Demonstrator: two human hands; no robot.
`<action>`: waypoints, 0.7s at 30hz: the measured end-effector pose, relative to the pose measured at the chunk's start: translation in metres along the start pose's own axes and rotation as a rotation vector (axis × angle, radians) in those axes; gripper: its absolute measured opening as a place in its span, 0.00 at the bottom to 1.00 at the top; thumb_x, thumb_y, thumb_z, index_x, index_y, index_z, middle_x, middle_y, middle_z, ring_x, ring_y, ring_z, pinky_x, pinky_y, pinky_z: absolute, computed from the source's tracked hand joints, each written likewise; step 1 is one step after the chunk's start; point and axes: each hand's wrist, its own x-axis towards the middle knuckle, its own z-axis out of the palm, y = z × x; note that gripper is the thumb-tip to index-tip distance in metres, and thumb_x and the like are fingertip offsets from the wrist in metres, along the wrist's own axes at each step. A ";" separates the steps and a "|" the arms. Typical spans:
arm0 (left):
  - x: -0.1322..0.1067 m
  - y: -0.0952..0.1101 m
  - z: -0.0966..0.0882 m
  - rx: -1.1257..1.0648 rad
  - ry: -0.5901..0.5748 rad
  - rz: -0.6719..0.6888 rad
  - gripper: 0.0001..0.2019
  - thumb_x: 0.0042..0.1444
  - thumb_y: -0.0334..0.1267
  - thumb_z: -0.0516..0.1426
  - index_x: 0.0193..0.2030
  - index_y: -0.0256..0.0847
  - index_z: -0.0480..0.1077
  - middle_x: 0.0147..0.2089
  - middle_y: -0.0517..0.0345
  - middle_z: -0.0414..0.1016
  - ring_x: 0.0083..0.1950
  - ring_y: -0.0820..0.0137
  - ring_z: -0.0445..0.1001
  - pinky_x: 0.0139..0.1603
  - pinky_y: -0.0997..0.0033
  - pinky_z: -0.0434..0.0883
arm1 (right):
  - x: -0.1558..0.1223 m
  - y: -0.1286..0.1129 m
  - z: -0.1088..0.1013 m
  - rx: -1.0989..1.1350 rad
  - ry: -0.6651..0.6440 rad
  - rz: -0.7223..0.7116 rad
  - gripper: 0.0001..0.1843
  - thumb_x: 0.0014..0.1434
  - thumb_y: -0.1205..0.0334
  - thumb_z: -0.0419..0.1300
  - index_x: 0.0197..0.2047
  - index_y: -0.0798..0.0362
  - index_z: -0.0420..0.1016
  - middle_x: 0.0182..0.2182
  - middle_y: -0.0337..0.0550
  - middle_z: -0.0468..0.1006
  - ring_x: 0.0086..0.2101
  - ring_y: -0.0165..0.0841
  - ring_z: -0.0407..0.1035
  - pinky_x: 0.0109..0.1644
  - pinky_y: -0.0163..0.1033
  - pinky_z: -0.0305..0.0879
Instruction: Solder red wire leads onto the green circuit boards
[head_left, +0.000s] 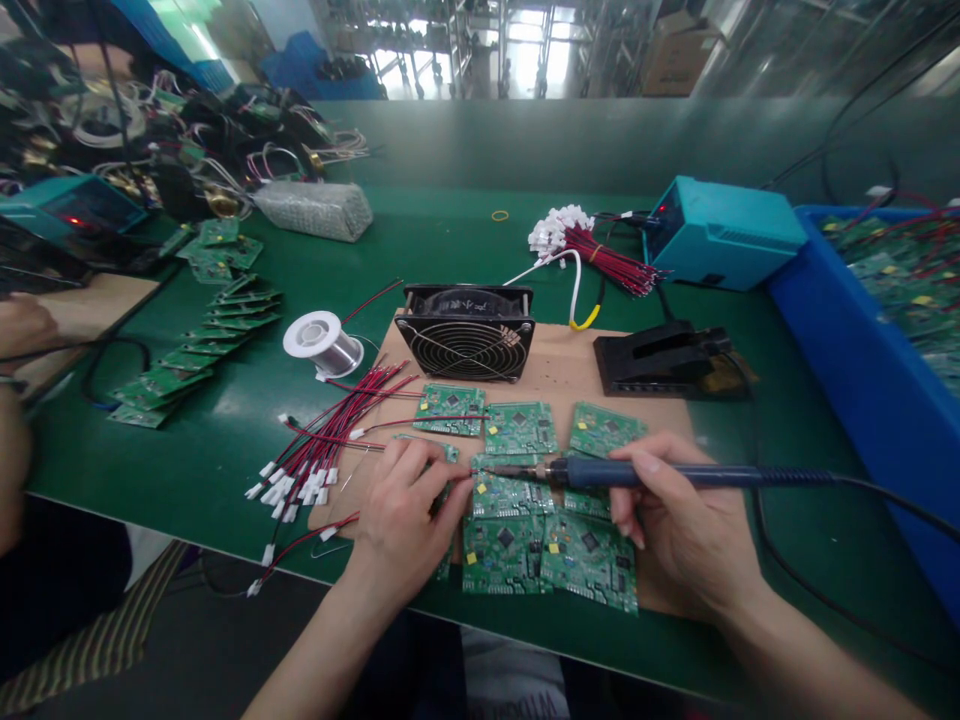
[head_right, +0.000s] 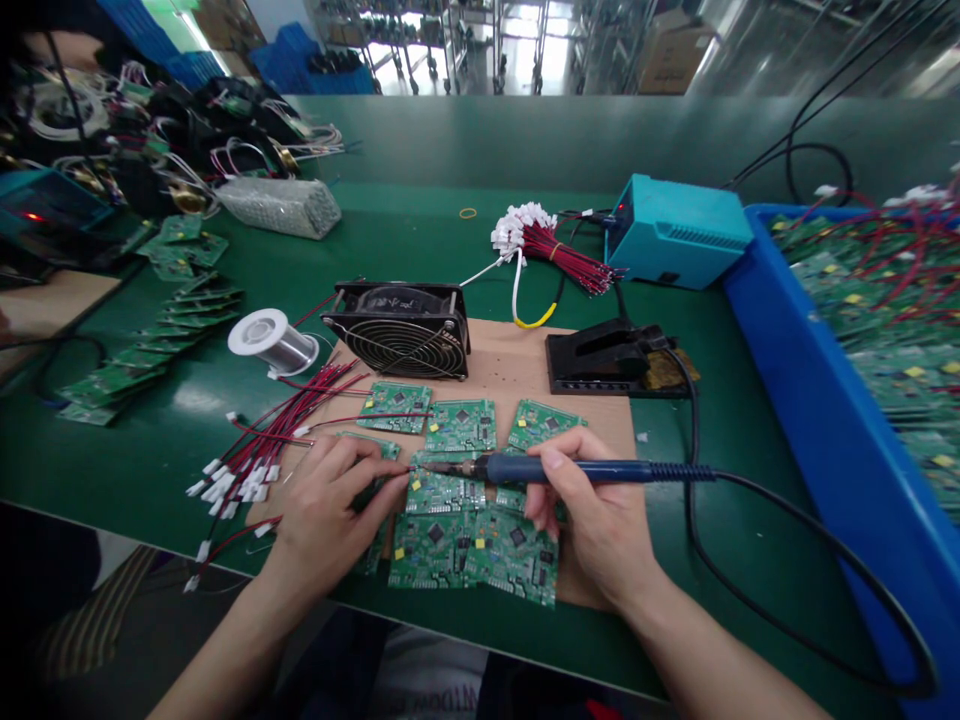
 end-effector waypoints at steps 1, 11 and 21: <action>0.001 0.001 0.000 -0.016 -0.031 -0.048 0.01 0.58 0.30 0.60 0.36 0.38 0.73 0.35 0.55 0.69 0.40 0.63 0.66 0.40 0.64 0.64 | 0.000 0.000 0.000 -0.001 0.000 0.003 0.13 0.60 0.54 0.64 0.31 0.54 0.74 0.15 0.37 0.73 0.14 0.26 0.64 0.13 0.26 0.58; 0.003 0.000 0.005 -0.089 -0.156 -0.254 0.06 0.61 0.30 0.56 0.32 0.41 0.68 0.35 0.57 0.68 0.41 0.61 0.64 0.41 0.61 0.63 | -0.001 0.002 -0.001 0.011 0.006 0.021 0.12 0.61 0.54 0.63 0.32 0.54 0.74 0.15 0.37 0.74 0.15 0.26 0.64 0.14 0.25 0.59; 0.004 0.005 0.004 -0.082 -0.187 -0.296 0.07 0.62 0.33 0.53 0.32 0.42 0.67 0.36 0.57 0.67 0.41 0.61 0.64 0.42 0.59 0.62 | -0.001 0.005 0.000 0.007 0.011 0.040 0.13 0.60 0.54 0.63 0.32 0.55 0.74 0.15 0.37 0.73 0.15 0.27 0.64 0.13 0.26 0.58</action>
